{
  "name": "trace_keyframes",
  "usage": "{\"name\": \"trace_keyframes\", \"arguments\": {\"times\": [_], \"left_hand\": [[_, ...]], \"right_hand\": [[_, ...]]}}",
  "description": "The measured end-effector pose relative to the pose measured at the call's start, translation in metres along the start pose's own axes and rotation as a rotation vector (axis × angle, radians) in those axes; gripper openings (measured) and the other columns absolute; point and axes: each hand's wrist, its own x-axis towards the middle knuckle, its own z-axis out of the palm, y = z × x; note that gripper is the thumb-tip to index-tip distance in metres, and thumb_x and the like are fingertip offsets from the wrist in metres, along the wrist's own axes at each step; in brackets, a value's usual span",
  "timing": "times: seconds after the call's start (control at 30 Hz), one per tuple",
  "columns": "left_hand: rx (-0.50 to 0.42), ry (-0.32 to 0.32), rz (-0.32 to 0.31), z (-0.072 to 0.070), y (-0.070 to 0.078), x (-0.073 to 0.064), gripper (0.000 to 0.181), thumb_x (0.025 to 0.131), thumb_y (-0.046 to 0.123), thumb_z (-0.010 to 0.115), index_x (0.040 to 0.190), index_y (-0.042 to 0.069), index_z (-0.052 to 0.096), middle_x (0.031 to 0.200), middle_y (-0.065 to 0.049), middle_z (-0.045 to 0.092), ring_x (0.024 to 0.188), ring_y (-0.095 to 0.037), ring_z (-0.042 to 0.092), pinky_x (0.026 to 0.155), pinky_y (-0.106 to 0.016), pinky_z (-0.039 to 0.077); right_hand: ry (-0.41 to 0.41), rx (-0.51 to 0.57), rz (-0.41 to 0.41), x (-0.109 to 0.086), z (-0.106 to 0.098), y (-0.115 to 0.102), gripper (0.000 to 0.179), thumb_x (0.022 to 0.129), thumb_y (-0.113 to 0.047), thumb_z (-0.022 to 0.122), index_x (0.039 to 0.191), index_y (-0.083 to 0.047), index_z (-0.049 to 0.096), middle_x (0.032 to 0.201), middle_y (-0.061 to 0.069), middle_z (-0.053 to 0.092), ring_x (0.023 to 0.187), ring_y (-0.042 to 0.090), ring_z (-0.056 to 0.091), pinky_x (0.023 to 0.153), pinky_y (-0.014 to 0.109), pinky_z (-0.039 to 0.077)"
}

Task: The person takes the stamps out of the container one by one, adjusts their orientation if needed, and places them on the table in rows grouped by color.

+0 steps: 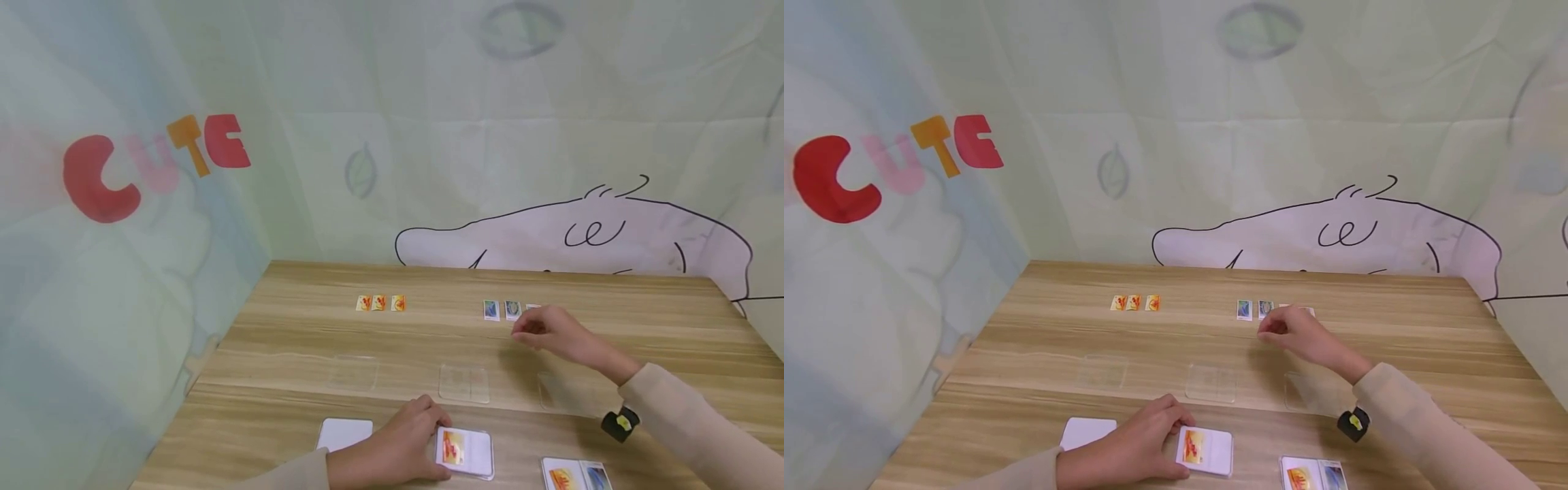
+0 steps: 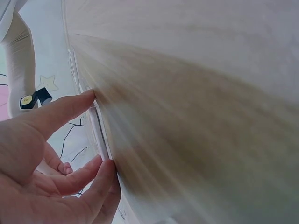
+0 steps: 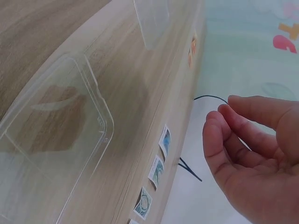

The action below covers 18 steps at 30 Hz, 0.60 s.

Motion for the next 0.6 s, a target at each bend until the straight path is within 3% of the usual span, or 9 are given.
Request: {"name": "trace_keyframes", "arguments": {"times": [0.6], "left_hand": [[-0.03,0.004,0.004,0.001,-0.002,0.0,0.054,0.068,0.036,0.092,0.109,0.012,0.066,0.096,0.011,0.048,0.085,0.0,0.042,0.078,-0.016,0.043]], "right_hand": [[-0.066,0.043,-0.049,-0.001,0.013,-0.017,0.009,0.096,-0.008,0.065,0.097,0.001,0.069,0.085,0.006,0.064,0.069,0.012,0.054,0.059,0.025,0.049]]}}
